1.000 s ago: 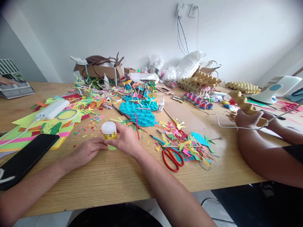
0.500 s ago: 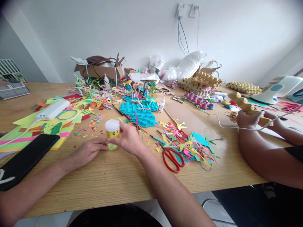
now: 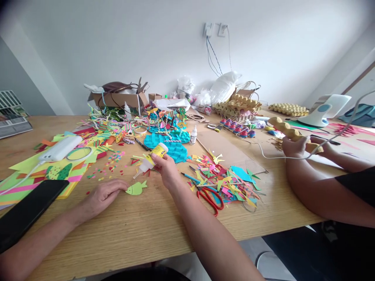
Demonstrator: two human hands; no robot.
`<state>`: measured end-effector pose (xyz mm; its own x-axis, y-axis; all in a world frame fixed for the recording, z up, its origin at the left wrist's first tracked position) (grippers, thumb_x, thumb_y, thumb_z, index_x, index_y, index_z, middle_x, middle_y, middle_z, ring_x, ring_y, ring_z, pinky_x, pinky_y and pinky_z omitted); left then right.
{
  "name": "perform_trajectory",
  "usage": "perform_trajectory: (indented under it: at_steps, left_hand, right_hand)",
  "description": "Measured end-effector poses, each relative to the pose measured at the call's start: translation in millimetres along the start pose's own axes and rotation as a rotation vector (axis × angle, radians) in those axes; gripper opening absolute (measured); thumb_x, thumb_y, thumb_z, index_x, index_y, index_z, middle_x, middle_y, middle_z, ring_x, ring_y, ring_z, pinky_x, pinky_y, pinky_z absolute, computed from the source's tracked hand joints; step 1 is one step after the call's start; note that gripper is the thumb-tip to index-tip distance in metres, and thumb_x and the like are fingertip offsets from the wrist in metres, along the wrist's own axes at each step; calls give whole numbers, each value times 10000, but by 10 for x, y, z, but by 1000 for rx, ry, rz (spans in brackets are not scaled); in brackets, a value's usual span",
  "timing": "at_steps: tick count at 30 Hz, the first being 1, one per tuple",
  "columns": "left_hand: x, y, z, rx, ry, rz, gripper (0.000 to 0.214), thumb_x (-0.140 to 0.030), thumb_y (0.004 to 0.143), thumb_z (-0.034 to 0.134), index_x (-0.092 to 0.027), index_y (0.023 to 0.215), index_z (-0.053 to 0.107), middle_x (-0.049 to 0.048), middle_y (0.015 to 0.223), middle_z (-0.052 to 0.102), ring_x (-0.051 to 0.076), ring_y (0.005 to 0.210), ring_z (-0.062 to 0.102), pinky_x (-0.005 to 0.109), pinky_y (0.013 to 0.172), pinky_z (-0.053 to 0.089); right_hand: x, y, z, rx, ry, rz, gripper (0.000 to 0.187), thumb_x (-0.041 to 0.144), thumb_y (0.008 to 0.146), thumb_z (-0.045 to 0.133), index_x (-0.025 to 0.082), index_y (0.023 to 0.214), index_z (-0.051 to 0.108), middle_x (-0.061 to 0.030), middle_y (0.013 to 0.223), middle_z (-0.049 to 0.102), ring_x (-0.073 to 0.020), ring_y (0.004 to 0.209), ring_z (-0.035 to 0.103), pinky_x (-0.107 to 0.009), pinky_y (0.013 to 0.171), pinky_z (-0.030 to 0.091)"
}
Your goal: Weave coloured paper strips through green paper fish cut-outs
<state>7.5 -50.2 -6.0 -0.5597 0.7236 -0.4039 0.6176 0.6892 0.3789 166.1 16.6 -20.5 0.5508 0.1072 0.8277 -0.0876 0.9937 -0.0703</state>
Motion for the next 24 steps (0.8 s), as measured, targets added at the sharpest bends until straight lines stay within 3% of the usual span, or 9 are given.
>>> perform_trajectory:
  at_steps: [6,11,13,17,20,24]
  left_hand:
    - [-3,40,-390,-209,95,-63,196,-216,837,402,-196,925,576,49,905,665,178,859,620,285,780,487]
    - [-188,372,-573,-107,17,-178,302,-351,855,415,-199,1088,532,63,1053,635,193,920,605,277,750,499]
    - [-327,596,-568,-41,51,-181,359,-393,854,406,-190,1131,508,69,1080,625,209,969,593,298,768,494]
    - [-550,1022,-418,91,378,-144,471,-387,781,528,-195,1206,469,108,1206,560,277,1100,517,400,887,419]
    - [-626,1206,-213,226,556,-115,446,-306,739,590,-182,1156,492,119,1085,620,296,1018,563,401,814,441]
    - [-645,1322,-109,236,617,-115,294,-209,738,563,-167,1028,538,109,909,661,294,866,617,376,714,453]
  right_hand:
    - [-101,16,-52,-29,119,134,187,294,684,664,175,783,559,14,671,644,-119,585,602,-233,581,467]
    - [-104,-8,-21,-25,172,156,186,284,711,641,179,821,536,8,689,651,-118,594,616,-233,591,482]
    - [-88,-17,10,-6,174,137,235,288,675,674,180,829,533,2,703,652,-127,601,619,-242,595,487]
    - [-5,-37,67,24,161,51,328,268,564,741,186,805,534,12,723,642,-133,604,604,-246,588,489]
    - [63,-52,89,30,138,-17,374,278,512,757,195,796,529,26,699,619,-122,572,573,-231,544,475]
    - [119,-43,73,12,72,-94,371,326,526,734,204,802,518,24,700,605,-117,583,560,-243,574,481]
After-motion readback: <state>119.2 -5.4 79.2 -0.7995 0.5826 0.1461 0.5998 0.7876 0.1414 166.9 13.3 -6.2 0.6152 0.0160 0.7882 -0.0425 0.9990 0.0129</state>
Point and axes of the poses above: each hand's wrist, its own y-axis towards the middle knuckle, its own z-axis out of the palm, x = y × z, the point moved 9 cm from there along y, towards the middle knuckle
